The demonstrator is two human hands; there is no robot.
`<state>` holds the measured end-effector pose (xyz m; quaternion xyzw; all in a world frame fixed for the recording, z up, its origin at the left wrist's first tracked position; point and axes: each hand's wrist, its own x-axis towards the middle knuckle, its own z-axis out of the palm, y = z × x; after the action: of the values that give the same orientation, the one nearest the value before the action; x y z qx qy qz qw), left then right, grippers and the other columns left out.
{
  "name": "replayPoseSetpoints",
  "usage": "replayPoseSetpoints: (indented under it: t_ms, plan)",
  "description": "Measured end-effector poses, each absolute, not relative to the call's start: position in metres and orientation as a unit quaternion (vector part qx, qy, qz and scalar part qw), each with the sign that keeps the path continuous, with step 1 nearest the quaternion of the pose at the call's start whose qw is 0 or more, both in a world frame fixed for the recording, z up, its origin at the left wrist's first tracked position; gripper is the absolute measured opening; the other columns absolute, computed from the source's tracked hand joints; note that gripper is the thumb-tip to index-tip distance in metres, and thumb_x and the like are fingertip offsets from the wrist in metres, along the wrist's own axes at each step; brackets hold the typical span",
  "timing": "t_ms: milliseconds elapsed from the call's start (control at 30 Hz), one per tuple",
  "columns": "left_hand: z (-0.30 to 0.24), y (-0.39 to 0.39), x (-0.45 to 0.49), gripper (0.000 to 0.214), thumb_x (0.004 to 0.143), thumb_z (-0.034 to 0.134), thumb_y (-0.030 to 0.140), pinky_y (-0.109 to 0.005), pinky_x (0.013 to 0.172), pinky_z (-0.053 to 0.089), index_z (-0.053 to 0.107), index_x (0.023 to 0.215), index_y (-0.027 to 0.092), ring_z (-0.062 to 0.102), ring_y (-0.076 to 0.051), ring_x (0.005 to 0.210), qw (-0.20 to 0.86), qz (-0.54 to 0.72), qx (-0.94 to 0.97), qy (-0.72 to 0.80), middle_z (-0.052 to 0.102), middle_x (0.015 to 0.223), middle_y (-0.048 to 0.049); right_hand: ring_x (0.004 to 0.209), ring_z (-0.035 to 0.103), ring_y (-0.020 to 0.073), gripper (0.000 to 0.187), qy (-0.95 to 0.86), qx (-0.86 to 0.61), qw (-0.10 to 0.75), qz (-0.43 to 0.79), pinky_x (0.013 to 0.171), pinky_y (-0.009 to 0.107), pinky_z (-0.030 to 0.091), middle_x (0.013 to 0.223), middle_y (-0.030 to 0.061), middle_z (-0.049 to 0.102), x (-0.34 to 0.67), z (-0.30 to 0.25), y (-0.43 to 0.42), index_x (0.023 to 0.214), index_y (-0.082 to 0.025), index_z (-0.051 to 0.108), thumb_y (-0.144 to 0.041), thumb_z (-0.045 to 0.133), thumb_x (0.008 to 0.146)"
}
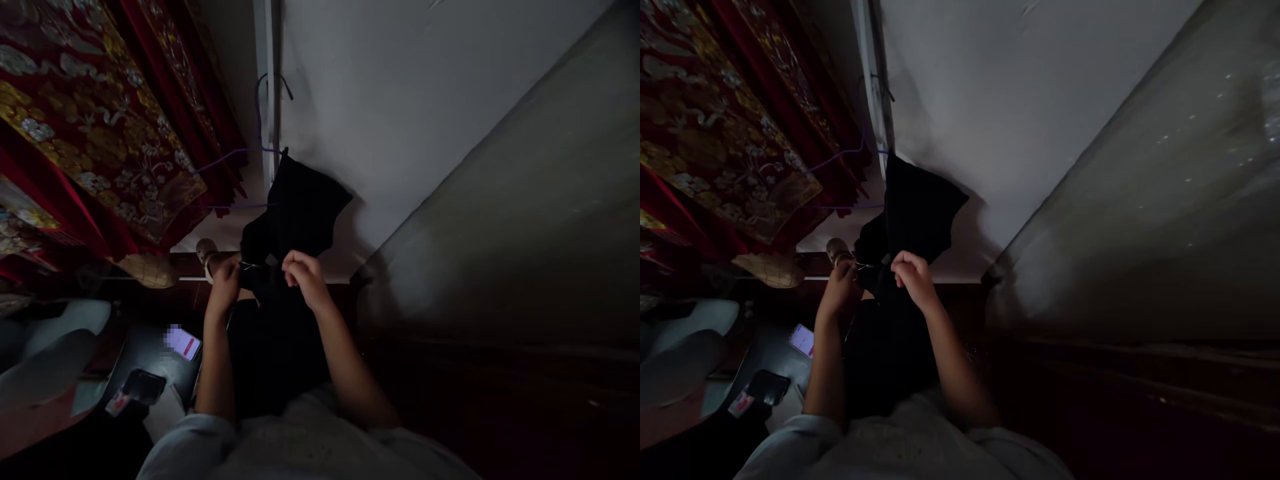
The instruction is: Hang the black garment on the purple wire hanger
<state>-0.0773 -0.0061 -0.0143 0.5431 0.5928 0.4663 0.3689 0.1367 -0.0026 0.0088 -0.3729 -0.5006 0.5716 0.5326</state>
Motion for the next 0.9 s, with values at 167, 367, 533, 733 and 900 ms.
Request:
replayPoseSetpoints:
  t_ms: [167,367,533,733,900]
  plan:
    - [0.031,-0.003,-0.035,0.025,0.098,0.059,0.044,-0.023,0.075,0.043,0.062,0.1,0.019,0.053,-0.014,0.078,0.418,0.551,0.541,0.479,0.058,0.085,-0.0006,0.064,0.056,0.0135,0.022,-0.551,-0.377,0.541,0.511,0.059,0.026,0.044,0.072,-0.0003,0.059,0.137,0.02,0.011,0.081,-0.021,0.058,-0.037,0.072,0.077]
    - [0.072,-0.006,-0.028,0.024,0.102,0.061,0.043,-0.026,0.091,0.047,0.064,0.098,0.019,0.06,-0.017,0.098,0.396,0.575,0.616,0.364,0.065,0.104,-0.0052,0.117,0.061,0.0226,0.038,-0.583,-0.279,0.642,0.411,0.104,0.038,0.05,0.125,0.0099,0.059,0.12,0.032,0.009,0.122,-0.024,0.054,-0.042,0.067,0.091]
    - [0.09,0.002,-0.063,0.02,0.104,0.056,0.039,-0.034,0.103,0.047,0.065,0.1,0.021,0.062,-0.022,0.109,0.323,0.557,0.673,0.363,0.066,0.112,-0.0078,0.144,0.047,0.0262,0.061,-0.631,-0.287,0.552,0.462,0.123,0.041,0.037,0.15,0.0118,0.05,0.08,0.042,0.002,0.147,-0.024,0.043,-0.056,0.057,0.097]
    - [0.097,0.015,-0.096,0.019,0.104,0.057,0.039,-0.037,0.112,0.041,0.063,0.102,0.021,0.058,-0.024,0.124,0.287,0.526,0.706,0.378,0.064,0.123,-0.0096,0.12,0.066,0.0269,0.054,-0.615,-0.266,0.51,0.539,0.108,0.04,0.052,0.122,0.008,0.07,0.046,0.047,-0.014,0.136,-0.021,0.061,-0.055,0.056,0.095]
    - [0.077,0.012,-0.096,0.068,0.102,0.025,0.076,-0.037,0.096,0.05,0.058,0.124,0.022,0.067,-0.026,0.101,0.513,0.388,0.701,0.307,0.071,0.103,-0.01,0.097,0.071,0.0205,0.037,-0.653,-0.317,0.515,0.456,0.087,0.032,0.057,0.11,0.0056,0.073,0.069,0.055,-0.038,0.12,-0.022,0.068,-0.028,0.07,0.084]
